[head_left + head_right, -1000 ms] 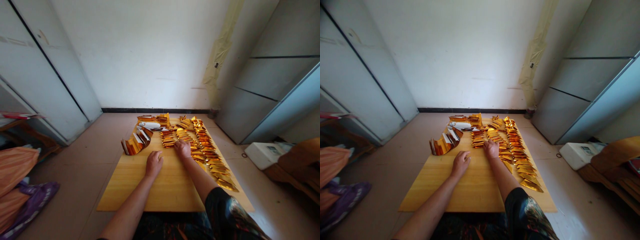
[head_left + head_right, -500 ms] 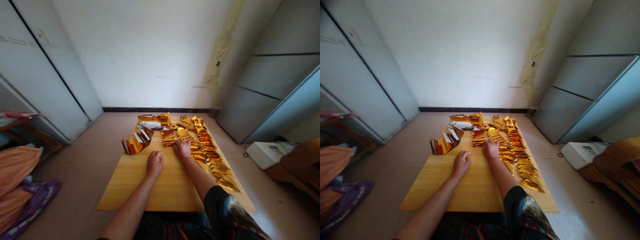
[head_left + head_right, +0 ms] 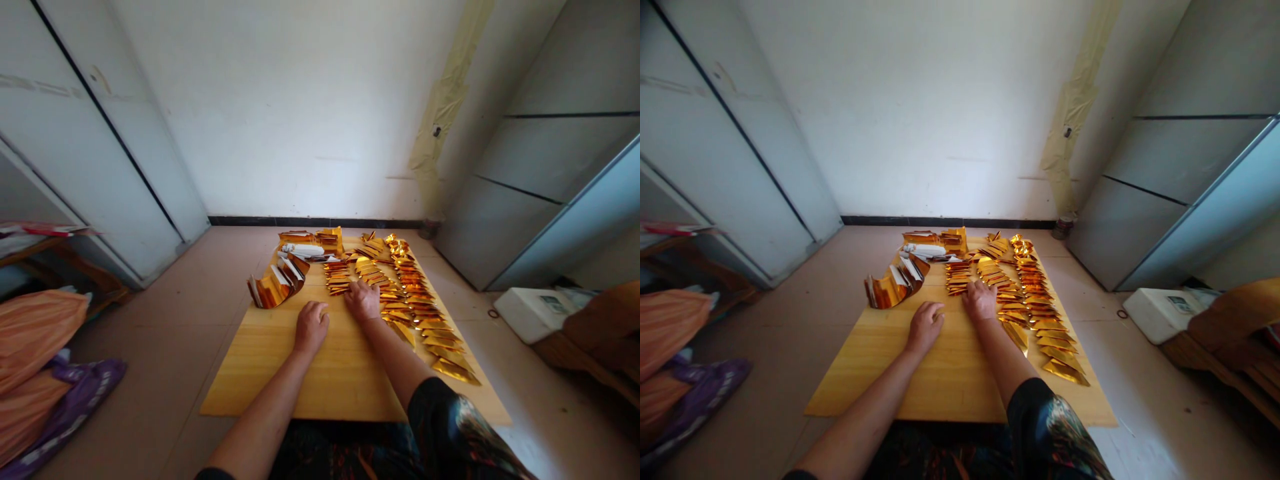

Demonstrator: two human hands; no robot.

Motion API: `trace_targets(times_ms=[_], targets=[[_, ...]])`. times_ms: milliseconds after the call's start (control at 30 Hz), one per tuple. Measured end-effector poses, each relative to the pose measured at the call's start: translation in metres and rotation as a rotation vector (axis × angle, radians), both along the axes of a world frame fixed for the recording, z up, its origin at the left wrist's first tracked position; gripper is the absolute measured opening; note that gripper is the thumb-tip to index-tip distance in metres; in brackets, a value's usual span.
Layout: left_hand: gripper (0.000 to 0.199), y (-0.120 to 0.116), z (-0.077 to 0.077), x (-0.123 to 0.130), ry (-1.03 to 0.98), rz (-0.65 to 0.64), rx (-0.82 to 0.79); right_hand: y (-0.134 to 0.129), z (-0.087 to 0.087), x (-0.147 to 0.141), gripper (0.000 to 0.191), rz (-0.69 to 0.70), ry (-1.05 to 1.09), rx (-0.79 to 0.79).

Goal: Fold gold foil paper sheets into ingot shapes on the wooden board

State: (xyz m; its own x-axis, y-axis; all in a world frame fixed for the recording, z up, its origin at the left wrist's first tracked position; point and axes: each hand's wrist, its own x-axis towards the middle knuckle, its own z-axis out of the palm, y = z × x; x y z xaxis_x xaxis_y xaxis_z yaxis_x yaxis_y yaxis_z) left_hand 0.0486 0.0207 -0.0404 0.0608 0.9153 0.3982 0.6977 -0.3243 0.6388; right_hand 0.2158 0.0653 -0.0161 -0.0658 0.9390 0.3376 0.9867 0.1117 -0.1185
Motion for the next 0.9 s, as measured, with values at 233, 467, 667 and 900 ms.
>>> trace_targets(times_ms=[233,467,667,900], targets=[[0.017,-0.009,0.018,-0.024,0.251,0.069,0.108,-0.034,-0.008,-0.019,0.016,0.287,-0.022,-0.006],[0.021,0.005,0.052,-0.085,0.545,0.336,0.106,-0.063,-0.005,-0.036,0.022,0.379,-0.036,-0.047],[0.017,0.017,0.053,-0.096,0.715,0.297,-0.126,-0.066,-0.005,-0.034,0.022,0.365,-0.029,-0.033],[0.031,0.020,0.042,-0.100,0.715,0.238,-0.050,-0.066,-0.007,-0.033,0.022,0.362,-0.033,-0.021]])
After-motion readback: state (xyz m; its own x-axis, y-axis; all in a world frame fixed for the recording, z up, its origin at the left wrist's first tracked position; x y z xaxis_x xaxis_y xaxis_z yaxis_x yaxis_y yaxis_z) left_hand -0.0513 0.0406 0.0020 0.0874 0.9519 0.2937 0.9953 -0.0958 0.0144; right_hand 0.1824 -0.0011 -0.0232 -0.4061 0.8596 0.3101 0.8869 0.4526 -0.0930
